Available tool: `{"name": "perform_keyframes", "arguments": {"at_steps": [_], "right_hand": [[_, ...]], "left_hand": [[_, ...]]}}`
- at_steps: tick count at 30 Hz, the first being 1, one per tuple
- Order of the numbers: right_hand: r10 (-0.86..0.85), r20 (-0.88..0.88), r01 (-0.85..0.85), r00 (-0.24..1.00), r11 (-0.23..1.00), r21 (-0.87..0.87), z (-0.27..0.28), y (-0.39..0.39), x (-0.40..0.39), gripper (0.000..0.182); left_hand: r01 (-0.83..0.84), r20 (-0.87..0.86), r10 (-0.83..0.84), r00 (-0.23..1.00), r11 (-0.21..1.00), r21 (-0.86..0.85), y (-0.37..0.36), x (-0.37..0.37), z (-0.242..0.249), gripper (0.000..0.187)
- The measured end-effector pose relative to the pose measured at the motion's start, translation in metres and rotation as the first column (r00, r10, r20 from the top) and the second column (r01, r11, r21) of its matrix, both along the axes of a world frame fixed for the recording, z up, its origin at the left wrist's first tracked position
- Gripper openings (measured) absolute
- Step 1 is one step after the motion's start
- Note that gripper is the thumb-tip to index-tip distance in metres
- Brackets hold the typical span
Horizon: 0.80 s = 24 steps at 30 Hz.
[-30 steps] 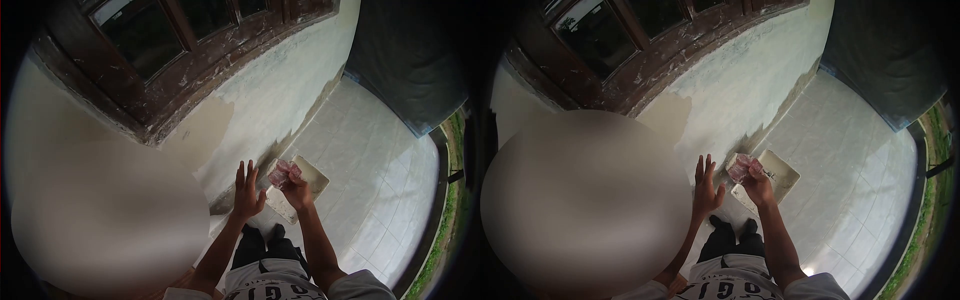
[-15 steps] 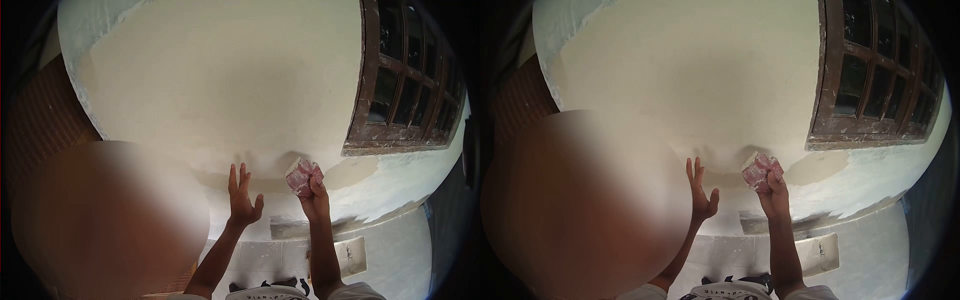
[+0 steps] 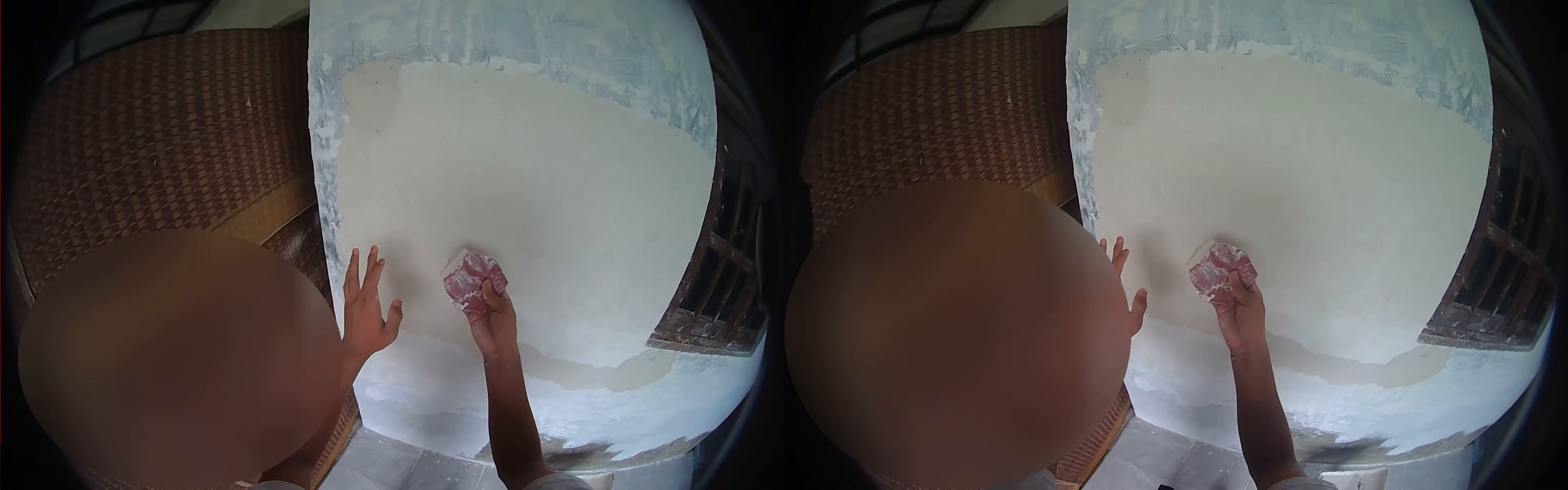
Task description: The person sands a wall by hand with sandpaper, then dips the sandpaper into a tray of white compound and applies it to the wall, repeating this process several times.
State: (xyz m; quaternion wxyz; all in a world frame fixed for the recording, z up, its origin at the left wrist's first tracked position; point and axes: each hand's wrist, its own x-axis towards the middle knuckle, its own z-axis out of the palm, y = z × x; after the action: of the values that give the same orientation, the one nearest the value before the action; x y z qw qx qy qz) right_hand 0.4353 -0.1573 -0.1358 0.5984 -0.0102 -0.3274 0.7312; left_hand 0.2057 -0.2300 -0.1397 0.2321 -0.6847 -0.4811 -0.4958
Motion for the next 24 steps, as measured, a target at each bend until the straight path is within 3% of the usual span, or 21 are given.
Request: {"name": "perform_keyframes", "arguments": {"at_steps": [7,14,16,17,19,20,23,24], "right_hand": [[-0.157,0.174,0.132,0.972,0.980,0.149,0.069,0.018,-0.052,0.035],[-0.335,0.157,0.261,0.929,0.895,0.363,0.127,0.025,-0.080,0.034],[-0.535,0.274,0.352,0.799,0.786,0.507,0.144,0.023,-0.088,0.033],[-0.532,0.289,0.363,0.796,0.801,0.476,0.151,0.036,-0.086,0.033],[-0.717,0.297,0.421,0.630,0.638,0.645,0.168,0.039,-0.094,0.027],[-0.730,0.285,0.436,0.622,0.624,0.648,0.176,0.036,-0.101,0.027],[-0.888,0.085,0.482,0.452,0.323,0.815,0.192,0.034,-0.118,0.030],[-0.899,0.082,0.495,0.431,0.311,0.811,0.195,0.035,-0.123,0.030]], "left_hand": [[-0.014,0.026,0.010,1.000,0.992,0.125,0.034,-0.056,0.042,0.075],[0.014,0.019,-0.018,1.000,0.986,0.167,0.072,-0.091,0.066,0.071],[0.033,0.021,-0.039,0.999,0.973,0.230,0.083,-0.105,0.074,0.070],[0.041,0.019,-0.047,0.999,0.975,0.220,0.097,-0.106,0.077,0.070],[0.053,-0.008,-0.053,0.999,0.968,0.247,0.110,-0.119,0.089,0.072],[0.055,-0.035,-0.047,0.998,0.961,0.270,0.118,-0.126,0.098,0.075],[0.105,-0.064,-0.087,0.994,0.921,0.375,0.145,-0.143,0.121,0.072],[0.129,-0.071,-0.111,0.991,0.918,0.374,0.154,-0.149,0.127,0.072]]}}
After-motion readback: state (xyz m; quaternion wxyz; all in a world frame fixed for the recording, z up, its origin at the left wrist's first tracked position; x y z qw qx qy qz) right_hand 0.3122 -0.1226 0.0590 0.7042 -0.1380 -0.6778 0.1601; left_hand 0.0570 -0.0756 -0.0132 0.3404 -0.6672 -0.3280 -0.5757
